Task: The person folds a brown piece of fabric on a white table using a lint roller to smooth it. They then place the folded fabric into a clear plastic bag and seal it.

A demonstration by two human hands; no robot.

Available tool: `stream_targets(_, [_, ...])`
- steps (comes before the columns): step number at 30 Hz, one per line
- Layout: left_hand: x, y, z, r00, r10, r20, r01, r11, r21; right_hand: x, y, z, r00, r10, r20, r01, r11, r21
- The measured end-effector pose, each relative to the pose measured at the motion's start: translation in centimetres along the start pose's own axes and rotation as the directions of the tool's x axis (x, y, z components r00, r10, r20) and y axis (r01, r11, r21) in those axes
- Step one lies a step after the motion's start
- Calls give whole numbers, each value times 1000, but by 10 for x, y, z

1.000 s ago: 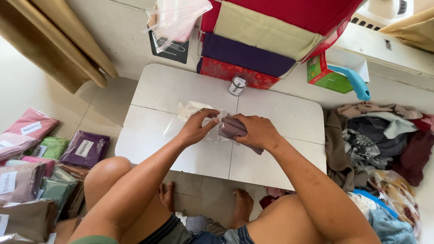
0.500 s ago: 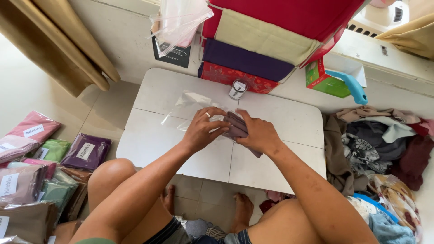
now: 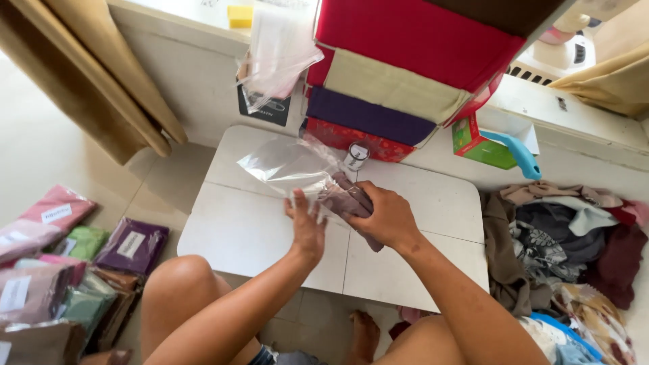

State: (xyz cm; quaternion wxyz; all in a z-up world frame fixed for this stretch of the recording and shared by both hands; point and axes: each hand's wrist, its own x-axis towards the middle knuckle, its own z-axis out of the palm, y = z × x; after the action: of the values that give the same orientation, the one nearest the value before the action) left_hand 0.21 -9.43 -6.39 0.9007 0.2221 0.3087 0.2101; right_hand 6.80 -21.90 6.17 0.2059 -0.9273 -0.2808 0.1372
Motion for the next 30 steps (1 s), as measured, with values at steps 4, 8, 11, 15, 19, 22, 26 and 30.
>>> stream_targets(4, [-49, 24, 25, 960, -82, 269, 71, 996, 49, -8, -24, 0, 994, 15, 104, -11, 999, -35])
stream_targets(8, [-35, 4, 9, 934, -229, 276, 241, 970, -11, -9, -33, 6, 986, 81, 143, -73, 995, -61])
stream_targets(11, [-23, -13, -2, 916, -321, 240, 335, 942, -22, -2, -31, 6, 976, 115, 183, -94, 988, -120])
stream_targets(15, [-14, -22, -5, 904, -377, 200, 389, 921, -23, 10, -25, 3, 952, 109, 286, -71, 988, -140])
stream_targets(19, [0, -26, -7, 911, -359, 201, 382, 920, -90, 9, -23, -20, 915, 71, 397, -61, 997, -38])
stream_targets(22, [4, -24, -11, 914, -393, 102, 403, 908, -115, 9, -19, -28, 922, 19, 387, -60, 994, 95])
stream_targets(26, [-4, -10, 2, 894, -423, 147, 442, 887, -133, 10, -4, -20, 997, -68, 42, 65, 996, 55])
stream_targets(30, [-26, 26, 32, 896, -417, 151, 436, 890, -134, 16, 10, 2, 813, -393, -430, 259, 905, -337])
